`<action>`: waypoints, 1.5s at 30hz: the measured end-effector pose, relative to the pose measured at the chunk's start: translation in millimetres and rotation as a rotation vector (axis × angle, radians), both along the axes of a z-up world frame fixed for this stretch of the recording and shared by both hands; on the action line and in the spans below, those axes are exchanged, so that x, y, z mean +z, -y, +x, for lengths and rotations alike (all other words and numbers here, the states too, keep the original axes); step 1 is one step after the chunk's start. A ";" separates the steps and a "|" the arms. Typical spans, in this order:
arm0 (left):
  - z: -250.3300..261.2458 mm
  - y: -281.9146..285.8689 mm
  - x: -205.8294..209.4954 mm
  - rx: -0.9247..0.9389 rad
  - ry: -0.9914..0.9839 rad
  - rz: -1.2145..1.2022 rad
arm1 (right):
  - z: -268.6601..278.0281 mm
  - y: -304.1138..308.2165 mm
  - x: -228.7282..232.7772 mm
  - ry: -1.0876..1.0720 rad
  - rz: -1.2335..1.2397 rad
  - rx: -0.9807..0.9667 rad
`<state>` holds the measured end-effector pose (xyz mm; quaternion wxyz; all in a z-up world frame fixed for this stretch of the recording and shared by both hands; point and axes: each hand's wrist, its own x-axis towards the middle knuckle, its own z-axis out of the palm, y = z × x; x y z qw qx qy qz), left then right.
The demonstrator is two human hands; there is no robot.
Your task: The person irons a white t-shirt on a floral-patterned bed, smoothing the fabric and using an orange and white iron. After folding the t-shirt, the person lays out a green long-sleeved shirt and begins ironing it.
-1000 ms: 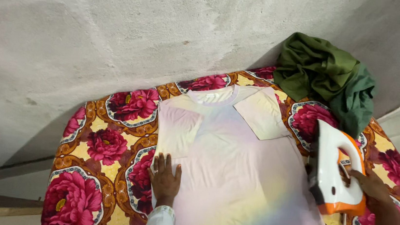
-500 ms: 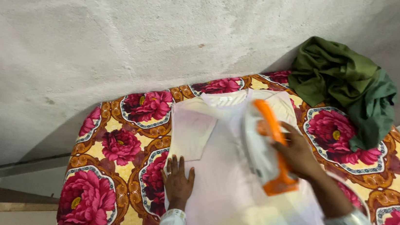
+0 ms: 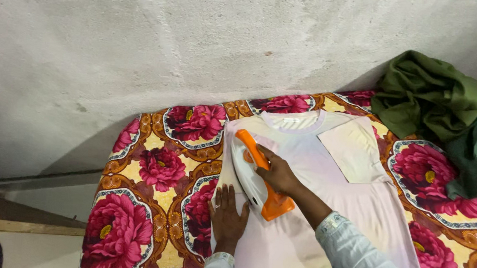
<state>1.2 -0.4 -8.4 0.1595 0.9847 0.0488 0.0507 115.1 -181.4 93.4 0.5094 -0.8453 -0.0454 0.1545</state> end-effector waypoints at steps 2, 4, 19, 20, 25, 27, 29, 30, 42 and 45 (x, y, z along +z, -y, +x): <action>1.1 -1.0 -2.2 0.000 0.002 0.016 | -3.6 -3.0 -8.5 0.295 -0.096 0.110; 1.9 -0.8 -3.9 -0.009 0.025 0.048 | -5.0 -5.5 -12.4 0.392 -0.200 0.144; 3.0 0.6 -2.8 0.001 0.036 0.024 | 12.4 -30.1 14.7 0.310 -0.595 0.107; 2.4 0.3 -3.7 0.000 0.021 0.026 | 16.9 -32.9 14.5 0.341 -0.596 0.102; 2.1 0.8 -2.5 0.003 0.003 0.025 | 40.0 -38.0 19.2 0.313 -0.622 0.110; -0.8 0.7 -1.1 -0.005 -0.035 0.018 | 32.3 -32.9 16.6 0.334 -0.593 0.121; 2.2 -1.6 1.0 -0.002 -0.048 0.020 | 24.6 -28.6 13.7 0.347 -0.600 0.133; 1.8 -0.2 1.3 0.004 -0.048 0.019 | 22.8 -26.2 12.3 0.351 -0.608 0.139; 0.6 1.4 3.3 0.010 -0.052 0.050 | 23.9 -21.4 7.5 0.322 -0.621 0.071; 3.1 1.7 2.3 0.014 -0.032 0.033 | 25.3 -19.2 7.7 0.352 -0.636 0.077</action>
